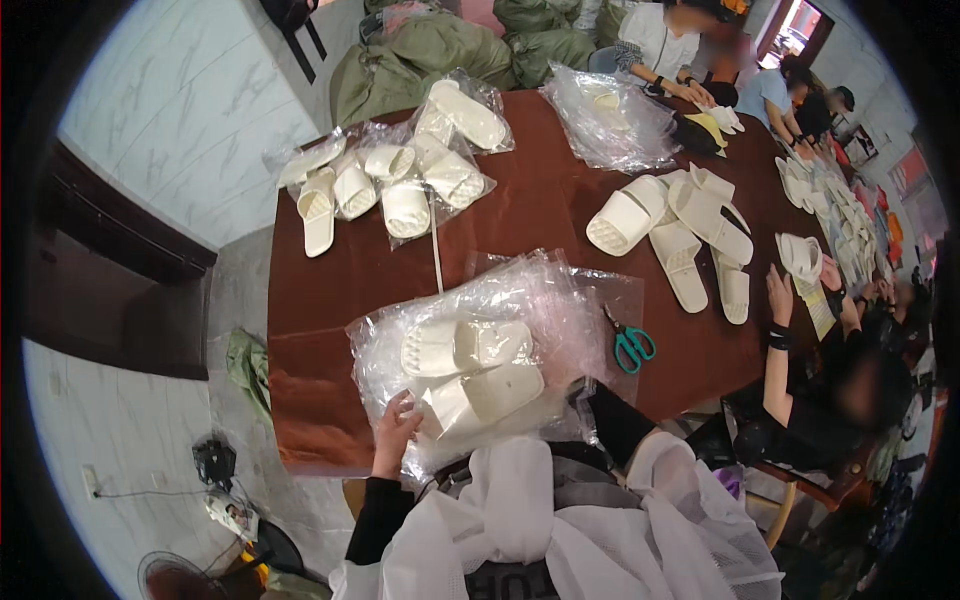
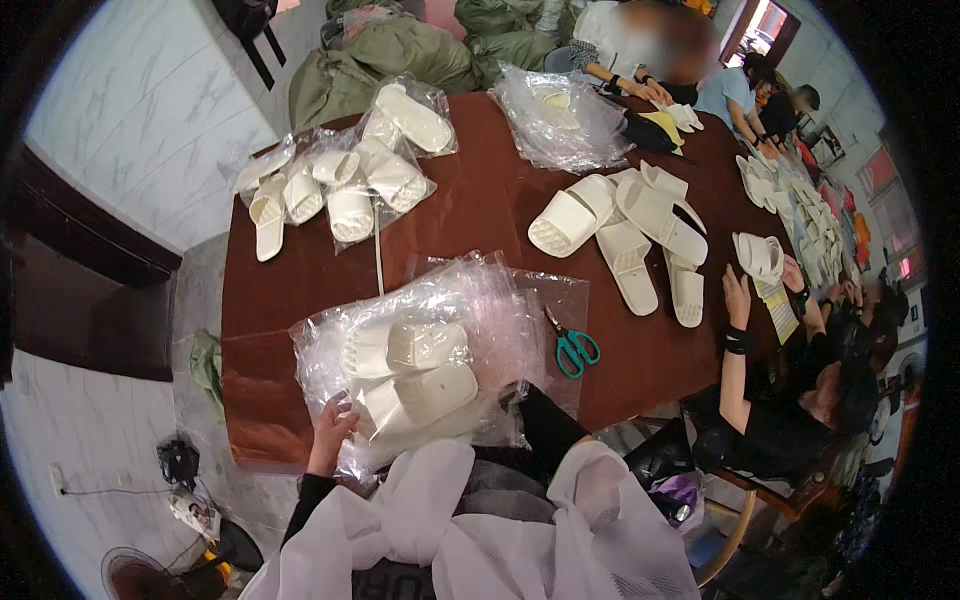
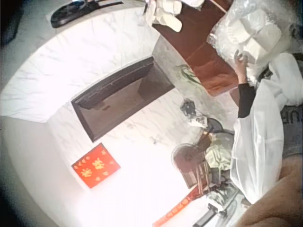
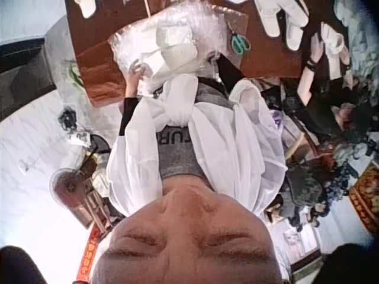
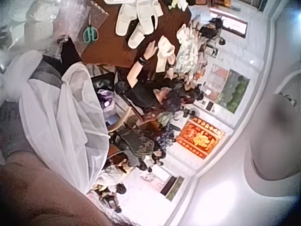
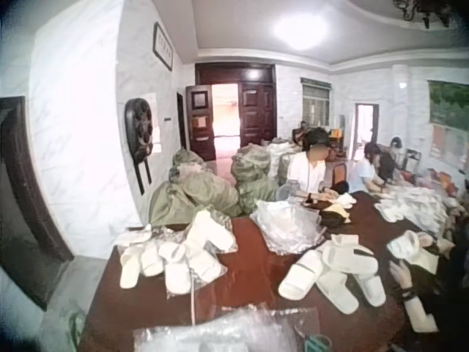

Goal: Packing white slippers into clear plastic bags and arranging them on a table.

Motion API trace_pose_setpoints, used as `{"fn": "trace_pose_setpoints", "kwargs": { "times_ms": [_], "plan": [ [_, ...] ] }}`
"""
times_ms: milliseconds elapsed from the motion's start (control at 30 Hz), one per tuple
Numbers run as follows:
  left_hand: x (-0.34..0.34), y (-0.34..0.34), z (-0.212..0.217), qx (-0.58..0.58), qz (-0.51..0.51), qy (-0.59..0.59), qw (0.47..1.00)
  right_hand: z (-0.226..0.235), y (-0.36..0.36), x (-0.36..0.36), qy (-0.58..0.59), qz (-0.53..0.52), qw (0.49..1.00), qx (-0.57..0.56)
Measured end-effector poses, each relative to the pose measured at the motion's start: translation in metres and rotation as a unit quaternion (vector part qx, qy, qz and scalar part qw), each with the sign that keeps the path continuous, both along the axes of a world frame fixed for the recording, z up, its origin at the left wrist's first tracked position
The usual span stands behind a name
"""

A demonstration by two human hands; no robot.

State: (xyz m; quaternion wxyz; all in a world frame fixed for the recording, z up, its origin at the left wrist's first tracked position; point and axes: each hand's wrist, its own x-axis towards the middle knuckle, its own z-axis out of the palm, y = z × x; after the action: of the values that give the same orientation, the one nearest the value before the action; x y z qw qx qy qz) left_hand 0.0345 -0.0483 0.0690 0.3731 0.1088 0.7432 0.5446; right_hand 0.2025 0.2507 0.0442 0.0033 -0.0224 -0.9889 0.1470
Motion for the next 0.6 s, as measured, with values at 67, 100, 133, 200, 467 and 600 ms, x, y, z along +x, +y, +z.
{"fn": "trace_pose_setpoints", "kwargs": {
  "times_ms": [67,100,133,200,467,600],
  "plan": [
    [0.012,-0.008,-0.02,0.036,0.04,-0.004,0.999,-0.003,0.001,-0.009,-0.007,0.01,1.0,0.027],
    [0.017,-0.01,-0.029,0.072,0.075,-0.004,0.995,0.0,0.007,0.004,-0.01,0.015,0.999,0.043],
    [0.018,-0.014,-0.036,0.075,0.08,-0.007,0.994,-0.002,0.011,-0.009,-0.013,0.019,0.998,0.059],
    [0.017,-0.016,-0.043,0.07,0.071,0.027,0.995,-0.002,0.021,0.009,-0.019,0.029,0.995,0.094],
    [0.023,-0.014,-0.038,0.039,0.051,0.047,0.997,0.048,0.079,0.058,0.1,-0.217,0.948,-0.21],
    [0.023,-0.016,-0.036,0.033,0.035,0.077,0.996,0.088,0.07,0.075,0.134,-0.34,0.912,-0.188]
  ]
}}
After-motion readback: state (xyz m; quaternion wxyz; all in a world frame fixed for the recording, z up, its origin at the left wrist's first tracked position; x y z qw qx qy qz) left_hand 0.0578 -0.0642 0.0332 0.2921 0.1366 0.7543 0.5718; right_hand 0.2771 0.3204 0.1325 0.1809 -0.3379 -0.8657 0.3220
